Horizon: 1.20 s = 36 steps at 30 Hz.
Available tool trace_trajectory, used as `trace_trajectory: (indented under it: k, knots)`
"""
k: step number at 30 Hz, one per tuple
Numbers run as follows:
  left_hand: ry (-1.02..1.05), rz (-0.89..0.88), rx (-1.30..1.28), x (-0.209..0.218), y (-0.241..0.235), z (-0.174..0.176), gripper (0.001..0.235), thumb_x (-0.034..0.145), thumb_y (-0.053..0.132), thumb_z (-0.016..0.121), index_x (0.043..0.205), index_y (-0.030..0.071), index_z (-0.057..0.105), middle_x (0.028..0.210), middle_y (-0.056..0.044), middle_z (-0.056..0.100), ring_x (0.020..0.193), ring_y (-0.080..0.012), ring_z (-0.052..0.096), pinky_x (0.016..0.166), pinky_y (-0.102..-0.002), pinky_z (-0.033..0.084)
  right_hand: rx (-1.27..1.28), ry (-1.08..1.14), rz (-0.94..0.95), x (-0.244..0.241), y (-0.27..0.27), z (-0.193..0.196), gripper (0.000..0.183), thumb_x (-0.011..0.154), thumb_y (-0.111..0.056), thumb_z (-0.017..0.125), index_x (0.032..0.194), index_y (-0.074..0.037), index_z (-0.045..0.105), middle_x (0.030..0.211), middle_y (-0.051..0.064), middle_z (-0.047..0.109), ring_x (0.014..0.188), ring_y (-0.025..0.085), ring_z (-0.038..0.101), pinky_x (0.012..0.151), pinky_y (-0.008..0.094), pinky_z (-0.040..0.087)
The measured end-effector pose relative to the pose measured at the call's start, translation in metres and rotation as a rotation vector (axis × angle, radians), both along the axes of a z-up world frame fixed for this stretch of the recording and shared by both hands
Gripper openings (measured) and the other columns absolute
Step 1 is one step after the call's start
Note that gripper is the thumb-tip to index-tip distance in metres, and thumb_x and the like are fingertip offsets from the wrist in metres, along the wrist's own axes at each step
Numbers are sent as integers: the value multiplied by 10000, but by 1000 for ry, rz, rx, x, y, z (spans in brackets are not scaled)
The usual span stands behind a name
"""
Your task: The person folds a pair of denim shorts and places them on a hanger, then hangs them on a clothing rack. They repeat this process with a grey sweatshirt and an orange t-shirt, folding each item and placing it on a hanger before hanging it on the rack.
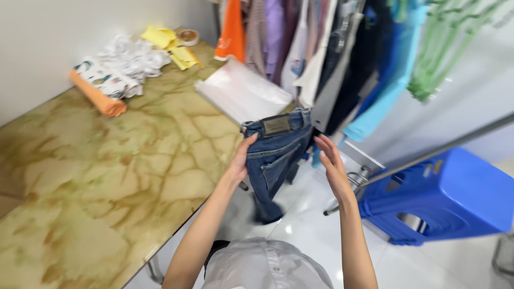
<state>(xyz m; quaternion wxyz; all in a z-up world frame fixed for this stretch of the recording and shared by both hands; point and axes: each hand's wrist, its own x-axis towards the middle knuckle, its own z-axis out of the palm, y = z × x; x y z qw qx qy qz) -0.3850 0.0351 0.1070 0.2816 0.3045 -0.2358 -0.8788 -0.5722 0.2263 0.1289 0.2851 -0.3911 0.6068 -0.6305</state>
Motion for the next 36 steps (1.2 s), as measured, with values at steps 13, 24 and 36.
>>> trace_trajectory:
  k: [13, 24, 36]
  knots:
    - [-453, -40, -1037, -63, 41, 37, 556, 853, 355, 838, 1256, 81, 571, 1260, -202, 601, 1190, -349, 633, 966, -420, 539, 53, -432, -489, -3, 25, 48, 374, 716, -199, 917, 1013, -70, 730, 820, 53, 714, 714, 173, 722, 610, 357, 605]
    - [-73, -291, -977, -101, 100, 49, 356, 877, 290, 843, 1048, 91, 602, 992, -44, 537, 939, -177, 615, 811, -271, 562, -85, -435, -365, 7, 35, 49, 352, 739, 26, 857, 1036, -55, 687, 909, 12, 645, 837, 108, 614, 818, 255, 534]
    - [-74, -152, -908, -109, 42, 35, 104, 999, 158, 609, 997, 66, 657, 924, -37, 605, 868, -153, 608, 806, -309, 571, -172, -363, -463, -88, 50, -20, 184, 1004, -105, 638, 1185, -97, 612, 871, 17, 668, 782, 99, 676, 730, 218, 546]
